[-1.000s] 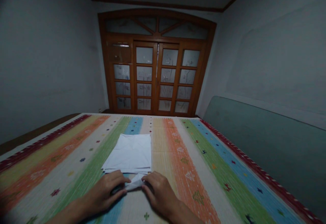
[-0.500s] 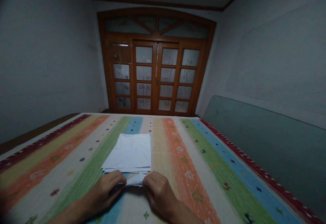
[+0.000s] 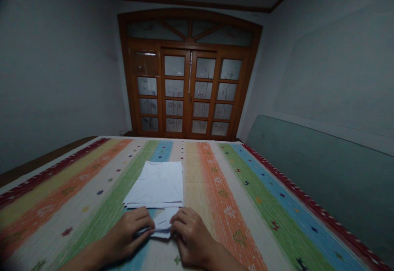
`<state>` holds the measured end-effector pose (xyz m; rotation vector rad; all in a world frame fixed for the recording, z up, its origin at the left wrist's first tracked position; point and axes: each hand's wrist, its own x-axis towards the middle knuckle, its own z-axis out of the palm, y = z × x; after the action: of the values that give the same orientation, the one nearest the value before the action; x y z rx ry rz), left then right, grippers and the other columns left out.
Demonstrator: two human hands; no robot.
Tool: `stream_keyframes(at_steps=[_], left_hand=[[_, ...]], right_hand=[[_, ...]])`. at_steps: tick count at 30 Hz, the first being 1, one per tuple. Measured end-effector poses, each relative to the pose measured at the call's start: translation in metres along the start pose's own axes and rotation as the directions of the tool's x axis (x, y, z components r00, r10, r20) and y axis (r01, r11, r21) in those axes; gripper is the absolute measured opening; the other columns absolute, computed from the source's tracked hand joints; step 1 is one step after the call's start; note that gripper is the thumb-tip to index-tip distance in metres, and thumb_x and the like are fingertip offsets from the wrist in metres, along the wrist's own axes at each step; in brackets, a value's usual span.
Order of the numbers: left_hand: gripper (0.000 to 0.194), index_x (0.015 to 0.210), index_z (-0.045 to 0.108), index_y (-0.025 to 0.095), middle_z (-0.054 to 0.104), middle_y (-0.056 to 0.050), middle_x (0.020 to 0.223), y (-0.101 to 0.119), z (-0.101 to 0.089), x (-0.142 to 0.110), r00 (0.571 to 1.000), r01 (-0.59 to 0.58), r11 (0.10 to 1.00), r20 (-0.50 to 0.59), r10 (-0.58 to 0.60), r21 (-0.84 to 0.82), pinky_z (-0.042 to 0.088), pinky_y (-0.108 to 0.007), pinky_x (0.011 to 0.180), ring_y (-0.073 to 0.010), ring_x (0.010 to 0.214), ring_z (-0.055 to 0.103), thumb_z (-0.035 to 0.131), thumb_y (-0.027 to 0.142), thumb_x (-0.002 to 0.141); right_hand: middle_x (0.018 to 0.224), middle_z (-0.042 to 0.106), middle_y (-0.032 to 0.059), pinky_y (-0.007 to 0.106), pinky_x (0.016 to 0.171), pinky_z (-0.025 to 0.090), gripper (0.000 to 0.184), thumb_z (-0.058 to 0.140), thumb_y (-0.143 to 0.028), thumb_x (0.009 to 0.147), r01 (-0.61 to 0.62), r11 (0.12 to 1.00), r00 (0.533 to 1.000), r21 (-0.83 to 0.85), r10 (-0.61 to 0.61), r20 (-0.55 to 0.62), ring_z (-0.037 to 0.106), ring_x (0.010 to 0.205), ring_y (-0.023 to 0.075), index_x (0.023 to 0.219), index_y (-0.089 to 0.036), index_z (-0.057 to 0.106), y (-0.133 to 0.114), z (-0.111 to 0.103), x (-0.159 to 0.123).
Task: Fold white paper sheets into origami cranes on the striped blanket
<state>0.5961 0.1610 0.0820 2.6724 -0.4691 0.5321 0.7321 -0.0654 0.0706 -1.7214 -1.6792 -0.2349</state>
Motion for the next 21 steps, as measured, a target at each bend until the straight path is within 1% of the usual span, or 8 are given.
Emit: stream_keyframes(at_steps=[2,3,8,10,12,13,16,21], left_hand=[[0.012,0.091,0.067,0.02,0.067,-0.006,0.086,0.002,0.0,0.001,1.0,0.015,1.0,0.015,-0.015,-0.009,0.044,-0.03,0.072,-0.0218,0.082,0.062,0.057,0.014,0.095],[0.012,0.09,0.067,0.019,0.067,-0.007,0.087,0.003,0.0,0.001,0.999,0.033,0.999,0.022,-0.032,-0.019,0.044,-0.03,0.073,-0.0221,0.084,0.062,0.058,0.013,0.094],[0.013,0.089,0.072,0.02,0.068,-0.005,0.087,0.005,0.005,0.001,0.987,0.156,0.982,0.065,-0.149,-0.11,0.044,-0.03,0.075,-0.022,0.086,0.062,0.062,0.012,0.093],[0.013,0.094,0.074,0.021,0.068,-0.004,0.087,0.005,0.008,0.002,0.975,0.215,0.965,0.084,-0.204,-0.15,0.043,-0.03,0.075,-0.0219,0.086,0.062,0.064,0.013,0.093],[0.016,0.101,0.074,0.022,0.069,-0.003,0.089,0.003,0.01,0.002,0.961,0.274,0.943,0.088,-0.262,-0.19,0.043,-0.03,0.076,-0.0215,0.086,0.063,0.067,0.011,0.09],[0.018,0.103,0.073,0.021,0.069,-0.003,0.09,0.002,0.011,0.002,0.955,0.295,0.933,0.086,-0.283,-0.206,0.043,-0.03,0.076,-0.0212,0.086,0.063,0.068,0.01,0.089],[0.02,0.098,0.074,0.021,0.068,-0.002,0.091,0.001,0.013,0.002,0.953,0.302,0.926,0.088,-0.29,-0.226,0.043,-0.029,0.077,-0.0202,0.086,0.062,0.066,0.005,0.087],[0.021,0.089,0.076,0.021,0.065,-0.004,0.093,0.006,0.007,0.004,0.951,0.305,0.933,0.107,-0.289,-0.194,0.044,-0.028,0.08,-0.0207,0.091,0.062,0.063,0.005,0.087]], right_hand=[[0.098,0.072,0.0089,0.04,0.084,0.051,0.023,0.056,-0.006,0.074,-0.009,1.0,1.0,0.021,0.008,0.028,0.064,0.093,0.026,0.088,-0.022,0.066,-0.002,0.0,-0.001],[0.096,0.071,0.0089,0.039,0.085,0.051,0.022,0.056,-0.007,0.075,-0.025,0.999,0.999,0.022,0.024,0.035,0.064,0.092,0.0258,0.089,-0.021,0.066,-0.002,0.0,-0.001],[0.091,0.071,0.0082,0.034,0.078,0.051,0.012,0.063,-0.017,0.087,-0.113,0.993,0.992,-0.019,0.113,0.052,0.064,0.085,0.0238,0.099,-0.02,0.065,-0.001,0.001,0.0],[0.091,0.072,0.0072,0.032,0.078,0.05,0.006,0.064,-0.016,0.091,-0.117,0.993,0.991,-0.031,0.119,0.058,0.065,0.085,0.0228,0.094,-0.021,0.067,0.0,0.002,0.002],[0.09,0.072,0.0062,0.031,0.077,0.05,0.009,0.064,-0.014,0.092,-0.131,0.991,0.99,-0.037,0.133,0.056,0.065,0.085,0.0221,0.09,-0.021,0.068,0.002,0.003,0.003],[0.091,0.072,0.0062,0.031,0.078,0.05,0.01,0.065,-0.012,0.091,-0.14,0.99,0.989,-0.036,0.142,0.053,0.066,0.086,0.0221,0.092,-0.021,0.068,0.002,0.003,0.003],[0.096,0.073,0.0064,0.031,0.081,0.05,0.018,0.067,-0.008,0.088,-0.16,0.987,0.986,-0.03,0.161,0.048,0.066,0.09,0.0223,0.101,-0.021,0.069,0.003,0.005,0.003],[0.093,0.068,0.0049,0.029,0.077,0.048,0.014,0.067,-0.008,0.087,-0.169,0.982,0.981,-0.083,0.176,0.078,0.063,0.09,0.0212,0.089,-0.021,0.071,0.004,0.008,0.001]])
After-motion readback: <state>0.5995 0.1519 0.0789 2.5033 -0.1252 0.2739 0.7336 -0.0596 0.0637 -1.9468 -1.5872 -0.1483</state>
